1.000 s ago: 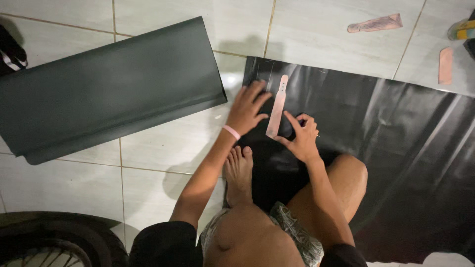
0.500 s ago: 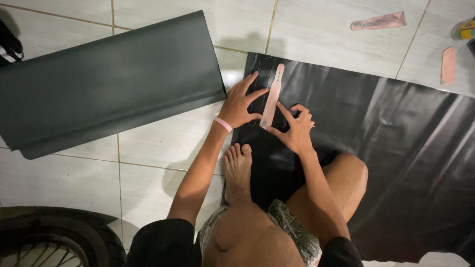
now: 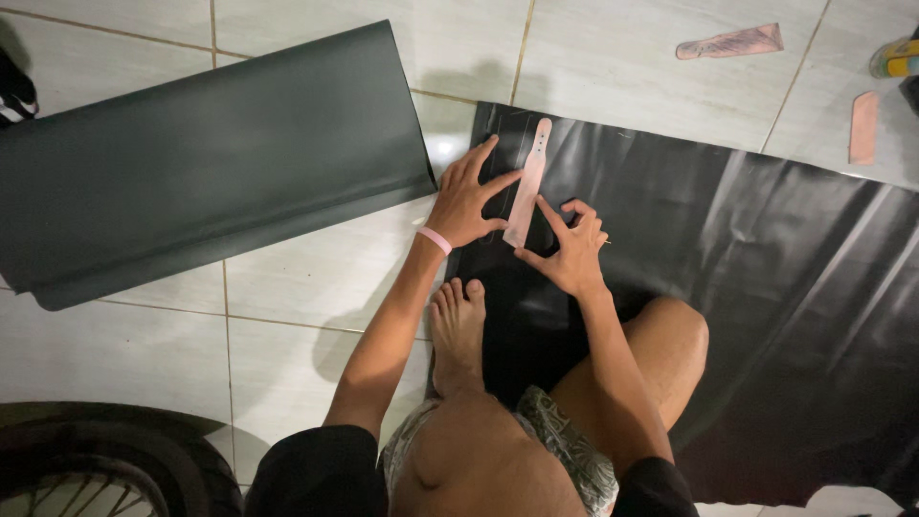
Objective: The person sits on a tiled floor and uses a pink plastic squeegee to repeatedly rub and score a black rubber mat. The person moves the squeegee back and forth across the mat surface, creating visible white lines. The person adjusts their position slightly but remains seated on the floor throughout.
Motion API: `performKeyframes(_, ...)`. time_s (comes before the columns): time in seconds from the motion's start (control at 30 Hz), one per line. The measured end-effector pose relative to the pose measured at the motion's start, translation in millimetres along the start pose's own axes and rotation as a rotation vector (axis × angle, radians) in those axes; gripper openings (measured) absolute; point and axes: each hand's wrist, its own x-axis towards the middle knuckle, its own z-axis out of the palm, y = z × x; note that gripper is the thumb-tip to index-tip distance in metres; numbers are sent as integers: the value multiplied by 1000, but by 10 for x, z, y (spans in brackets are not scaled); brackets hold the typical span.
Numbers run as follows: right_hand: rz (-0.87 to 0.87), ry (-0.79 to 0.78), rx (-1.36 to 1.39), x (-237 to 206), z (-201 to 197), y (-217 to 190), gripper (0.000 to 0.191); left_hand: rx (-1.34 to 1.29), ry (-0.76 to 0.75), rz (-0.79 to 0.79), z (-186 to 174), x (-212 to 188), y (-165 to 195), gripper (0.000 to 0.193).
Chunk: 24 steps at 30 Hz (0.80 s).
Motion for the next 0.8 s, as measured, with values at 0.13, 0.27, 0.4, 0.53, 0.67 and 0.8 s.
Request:
performKeyframes(0.13,0,-3,-2,16,-1,13,93,-50,25,8,0,2,-36,86)
performKeyframes(0.27,-1,-9,-3,8,-8,9,93,-24,34,29,4,-13,-30,79)
performKeyframes(0.4,-18,-4,-5,6,-9,6,94,-38,34,26,-3,-9,-10,76)
performKeyframes(0.53,-27,12,-2,-1,-7,3,93,-28,23,15,-5,-7,1,75)
performKeyframes(0.67,-12,4,-12,6,-7,6,93,-11,21,29,9,-8,-10,75)
performKeyframes(0.8,-5,-7,-18,10,-8,6,93,-3,17,23,16,-12,-14,77)
